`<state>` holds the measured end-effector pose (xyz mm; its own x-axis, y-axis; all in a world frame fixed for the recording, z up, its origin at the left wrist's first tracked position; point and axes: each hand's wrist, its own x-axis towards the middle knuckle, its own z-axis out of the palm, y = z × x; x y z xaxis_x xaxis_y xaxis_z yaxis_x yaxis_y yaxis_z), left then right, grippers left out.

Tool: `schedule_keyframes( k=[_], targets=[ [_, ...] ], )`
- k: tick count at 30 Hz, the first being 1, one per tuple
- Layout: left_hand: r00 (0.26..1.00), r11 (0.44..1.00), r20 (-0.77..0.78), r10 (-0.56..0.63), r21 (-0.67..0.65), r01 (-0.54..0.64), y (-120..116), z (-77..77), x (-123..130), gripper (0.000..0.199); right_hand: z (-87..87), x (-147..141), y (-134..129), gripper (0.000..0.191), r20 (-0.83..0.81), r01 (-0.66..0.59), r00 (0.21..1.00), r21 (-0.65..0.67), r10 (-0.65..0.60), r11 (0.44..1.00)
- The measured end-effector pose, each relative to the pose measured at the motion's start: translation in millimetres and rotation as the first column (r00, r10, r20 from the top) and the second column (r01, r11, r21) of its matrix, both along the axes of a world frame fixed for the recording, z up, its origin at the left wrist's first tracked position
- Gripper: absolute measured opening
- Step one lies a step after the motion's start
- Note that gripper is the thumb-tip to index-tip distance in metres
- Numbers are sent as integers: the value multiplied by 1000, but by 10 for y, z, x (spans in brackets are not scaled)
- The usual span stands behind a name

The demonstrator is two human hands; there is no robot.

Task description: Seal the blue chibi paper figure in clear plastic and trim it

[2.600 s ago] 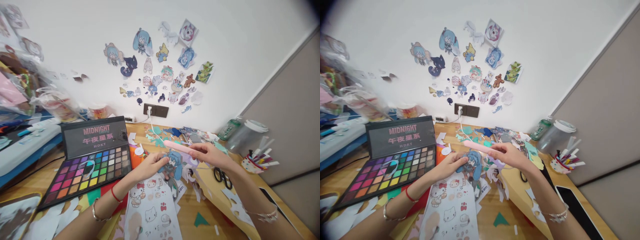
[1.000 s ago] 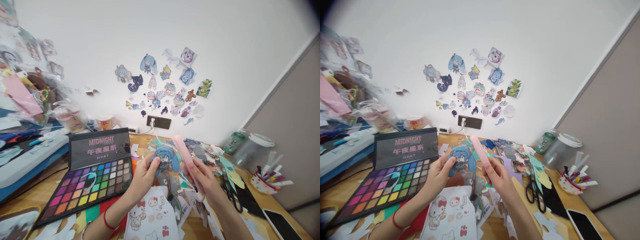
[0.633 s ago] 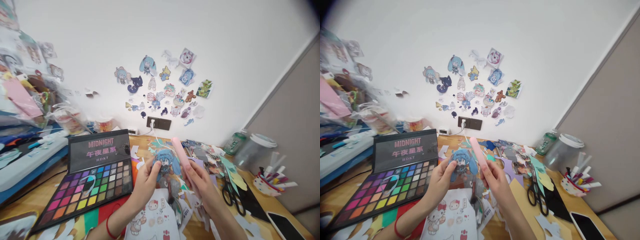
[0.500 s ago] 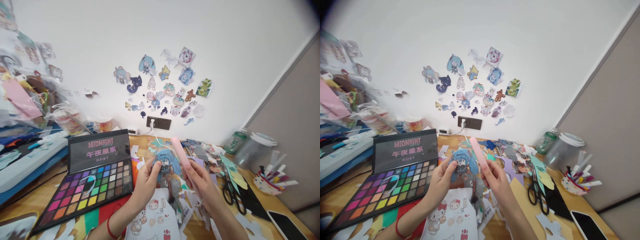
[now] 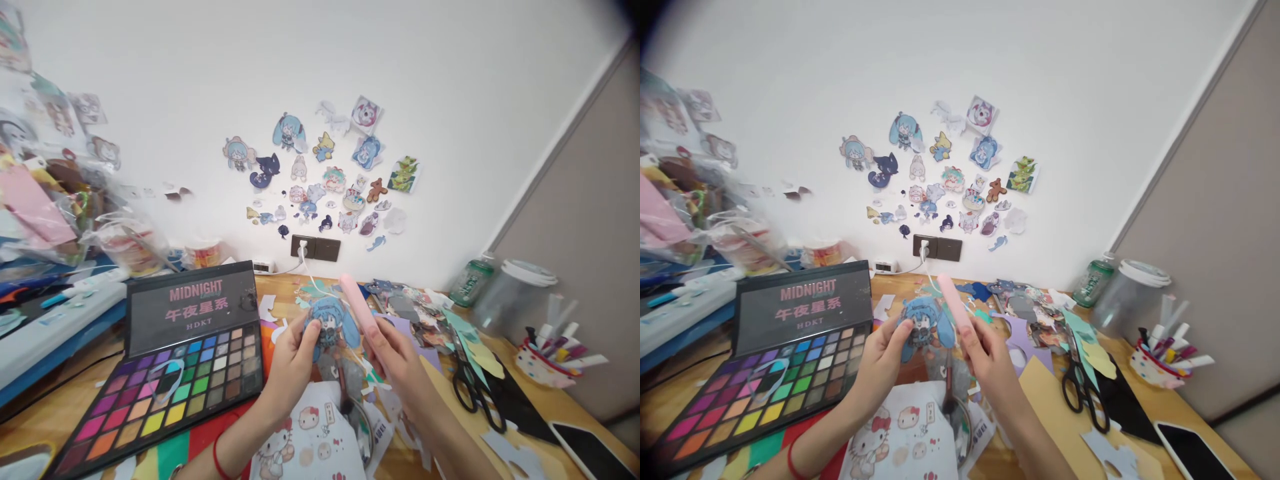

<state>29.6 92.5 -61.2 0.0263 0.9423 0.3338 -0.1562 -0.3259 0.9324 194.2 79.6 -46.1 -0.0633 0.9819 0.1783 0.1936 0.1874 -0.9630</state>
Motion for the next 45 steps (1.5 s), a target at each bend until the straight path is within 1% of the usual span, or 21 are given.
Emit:
schedule_keyframes(
  k=[6, 9, 11, 13, 17, 19, 23, 26, 29, 34, 39, 42, 45],
  targets=[
    [999, 1000, 45, -5, 5, 5, 12, -70, 46, 26, -23, 33, 9, 36, 5, 10, 1000, -39, -10, 999],
    [993, 994, 88, -79, -65, 84, -57, -86, 83, 28, -55, 57, -68, 37, 0, 25, 1000, -66, -25, 997],
    [988, 988, 114, -108, -98, 119, -133, -105, 105, 27, -121, 77, -141, 37, -10, 34, 999, -86, -35, 996],
    [987, 984, 100, -129, -109, 139, -218, -143, 115, 25, -217, 97, -223, 38, -36, 29, 999, -116, -33, 993],
    [981, 961, -19, -192, -208, 184, -360, -301, 92, 30, -429, 111, -380, 41, -87, 43, 995, -161, -57, 986],
    [982, 957, -66, -178, -246, 157, -405, -406, 69, 35, -526, 102, -432, 41, -92, 58, 993, -181, -76, 982],
    [990, 969, -127, -66, -244, 33, -443, -585, 31, 43, -704, 72, -451, 40, -88, 46, 994, -190, -63, 981],
    [988, 974, -151, 29, -219, -62, -431, -662, 16, 43, -795, 48, -432, 40, -93, 44, 994, -205, -65, 978],
    [980, 973, -180, 79, -200, -116, -400, -703, -1, 44, -826, 28, -430, 39, -94, 62, 992, -235, -86, 970],
    [971, 970, -227, 78, -208, -127, -367, -755, -37, 46, -836, 12, -448, 42, -81, 69, 992, -261, -93, 963],
    [965, 960, -257, 54, -251, -121, -348, -799, -60, 50, -853, -4, -468, 41, -125, 59, 987, -322, -104, 945],
    [966, 957, -254, 47, -266, -116, -338, -823, -67, 50, -837, -28, -490, 41, -148, 71, 981, -347, -129, 935],
    [975, 956, -219, 44, -273, -104, -334, -843, -70, 49, -808, -53, -506, 39, -158, 104, 972, -366, -172, 925]
  ],
)
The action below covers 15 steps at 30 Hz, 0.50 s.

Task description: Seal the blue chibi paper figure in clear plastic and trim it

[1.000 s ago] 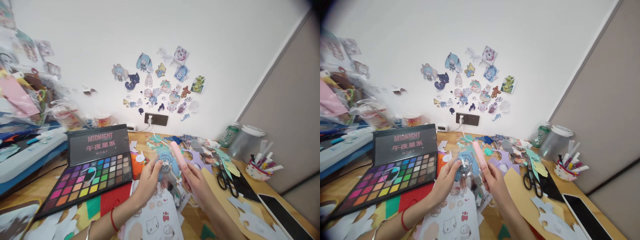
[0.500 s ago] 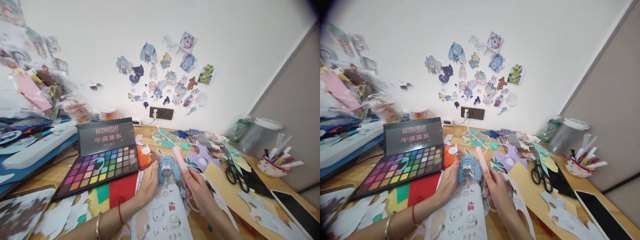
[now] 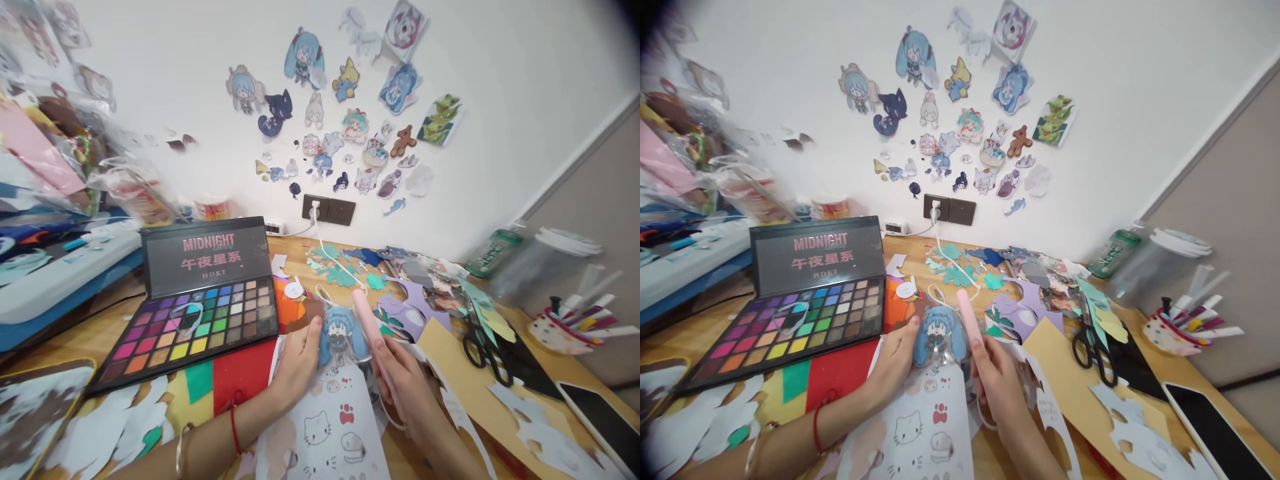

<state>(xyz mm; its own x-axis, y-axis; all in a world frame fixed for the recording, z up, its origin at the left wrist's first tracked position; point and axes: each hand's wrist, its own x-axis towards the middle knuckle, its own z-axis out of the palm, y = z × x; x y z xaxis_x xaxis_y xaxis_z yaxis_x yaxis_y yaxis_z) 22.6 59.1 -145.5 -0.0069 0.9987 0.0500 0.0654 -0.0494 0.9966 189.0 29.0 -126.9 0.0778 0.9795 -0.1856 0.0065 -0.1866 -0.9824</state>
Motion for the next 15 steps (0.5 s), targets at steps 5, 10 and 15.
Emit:
schedule_keyframes(
  k=[5, 10, 15],
  targets=[
    [992, 999, 123, -28, -15, 30, 17, 6, 11, 35, -6, 13, 9, 39, 28, 12, 1000, 4, -12, 1000],
    [967, 1000, 253, -25, -12, 29, 69, 69, 4, 24, -28, 69, 30, 38, 83, -3, 997, 49, -1, 999],
    [941, 999, 337, -25, -36, 39, 125, 48, -39, 30, 2, 82, 42, 38, 113, -6, 994, 58, 0, 998]
  ],
)
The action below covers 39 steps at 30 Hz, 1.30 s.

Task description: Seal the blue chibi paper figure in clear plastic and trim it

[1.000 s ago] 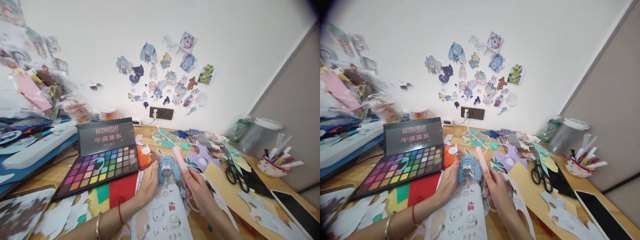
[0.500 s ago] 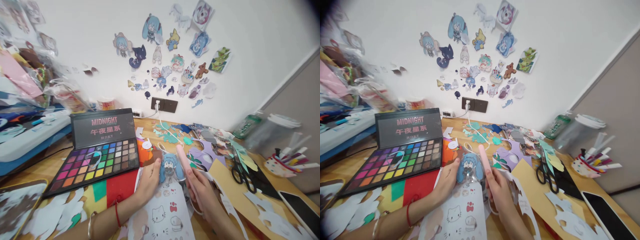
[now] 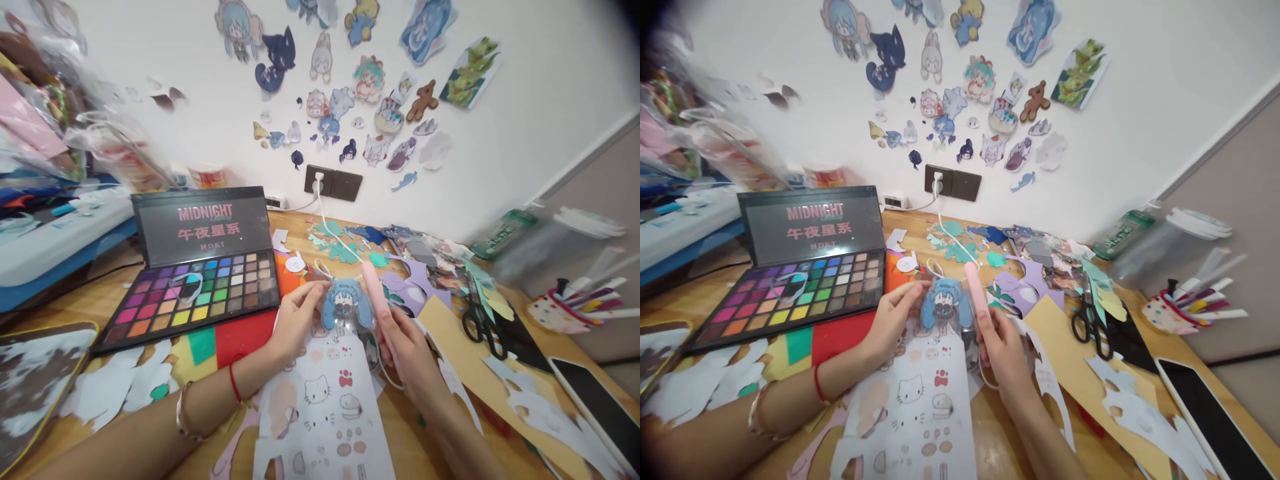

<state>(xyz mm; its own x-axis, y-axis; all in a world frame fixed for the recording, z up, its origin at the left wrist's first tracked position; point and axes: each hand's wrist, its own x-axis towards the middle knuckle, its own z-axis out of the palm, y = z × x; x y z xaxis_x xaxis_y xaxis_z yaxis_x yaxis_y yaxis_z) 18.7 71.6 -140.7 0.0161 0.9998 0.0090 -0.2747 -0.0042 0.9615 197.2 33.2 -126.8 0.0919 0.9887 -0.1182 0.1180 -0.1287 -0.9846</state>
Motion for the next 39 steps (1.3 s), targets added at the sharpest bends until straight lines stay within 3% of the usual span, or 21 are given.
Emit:
schedule_keyframes(
  k=[9, 20, 28, 39],
  targets=[
    [993, 999, 115, -29, -15, 31, 50, -42, -53, 28, 44, 40, -4, 35, 12, -19, 1000, -12, 19, 1000],
    [990, 999, 138, -35, 22, 32, 62, -74, -74, 24, 90, 33, 11, 35, 33, -25, 999, -2, 25, 1000],
    [993, 1000, 115, -13, 21, 10, 64, -48, -51, 23, 106, 25, 2, 31, 44, -19, 999, -2, 19, 1000],
    [998, 998, 4, -62, 22, 62, 3, 3, -27, 38, 89, 34, 4, 31, 36, 45, 998, 12, -45, 999]
  ],
)
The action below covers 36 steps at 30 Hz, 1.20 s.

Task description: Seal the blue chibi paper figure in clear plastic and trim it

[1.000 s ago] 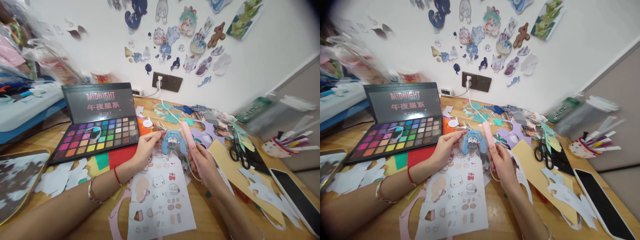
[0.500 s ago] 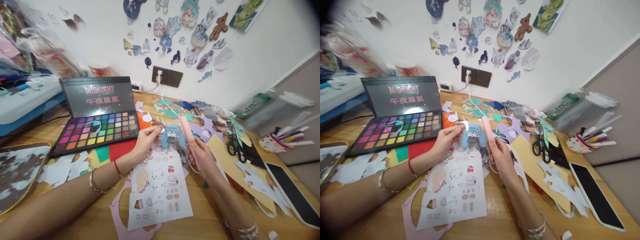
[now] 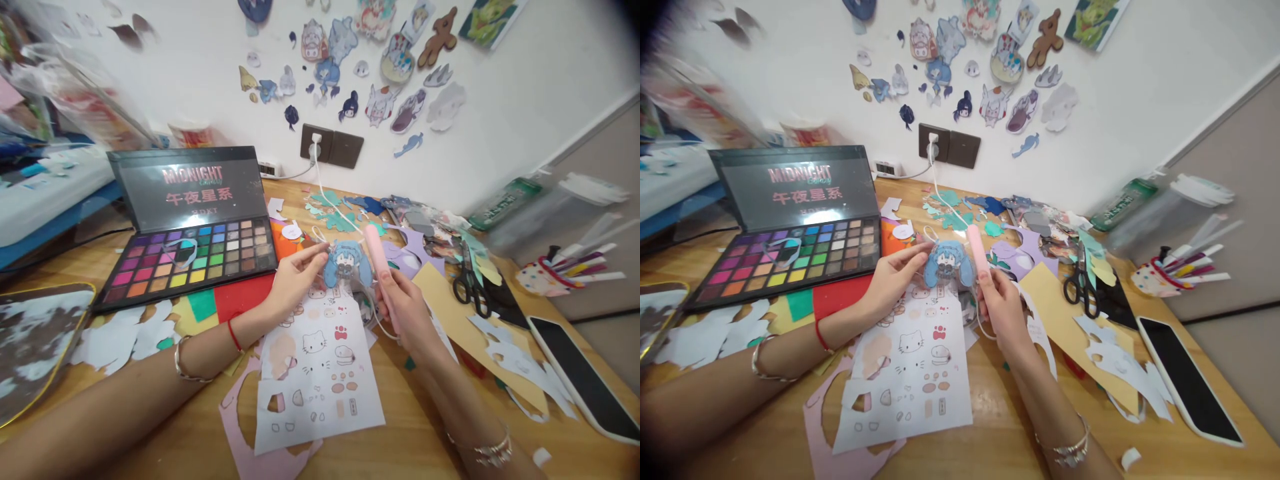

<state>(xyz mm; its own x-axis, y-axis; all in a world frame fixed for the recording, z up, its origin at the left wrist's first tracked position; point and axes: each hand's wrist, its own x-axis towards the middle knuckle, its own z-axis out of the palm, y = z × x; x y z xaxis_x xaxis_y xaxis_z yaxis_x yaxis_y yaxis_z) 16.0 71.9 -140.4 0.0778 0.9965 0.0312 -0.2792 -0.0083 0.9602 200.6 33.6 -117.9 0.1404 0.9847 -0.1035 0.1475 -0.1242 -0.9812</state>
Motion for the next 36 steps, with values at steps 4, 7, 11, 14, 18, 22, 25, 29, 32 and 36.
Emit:
schedule_keyframes(
  k=[4, 7, 11, 14, 18, 22, 25, 29, 32, 36],
  targets=[
    [999, 999, -3, -37, 34, 38, -8, -11, -8, 48, 7, 6, 10, 30, -10, 36, 999, 8, -36, 999],
    [999, 999, -17, -43, 31, 44, -1, -35, -12, 40, 1, 16, 20, 29, -20, 49, 999, 9, -49, 999],
    [999, 1000, -24, -27, 5, 27, 15, -56, -7, 25, -10, 27, 23, 29, -30, 57, 998, 7, -57, 998],
    [1000, 1000, -19, -15, -10, 14, 20, -63, 0, 23, -7, 29, 12, 29, -35, 56, 998, 10, -56, 998],
    [1000, 1000, -19, -11, -10, 11, 23, -77, 7, 19, 15, 17, -5, 29, -37, 53, 998, 4, -53, 999],
    [1000, 1000, -29, -9, -1, 9, 33, -95, 7, 16, 35, -4, 0, 28, -33, 49, 998, -1, -49, 999],
    [999, 1000, -40, -7, 3, 7, 29, -95, 1, 15, 39, -12, 5, 28, -35, 52, 998, -12, -52, 999],
    [998, 1000, -57, -12, -1, 12, 13, -72, -8, 14, 44, -9, -11, 28, -36, 46, 998, -26, -47, 999],
    [998, 1000, -67, -16, -3, 15, 10, -55, -6, 14, 48, -6, -25, 29, -34, 43, 998, -23, -43, 999],
    [998, 1000, -64, 10, 0, -10, 10, -56, 5, 14, 45, -17, -19, 32, -86, 30, 996, -39, -33, 999]
  ],
)
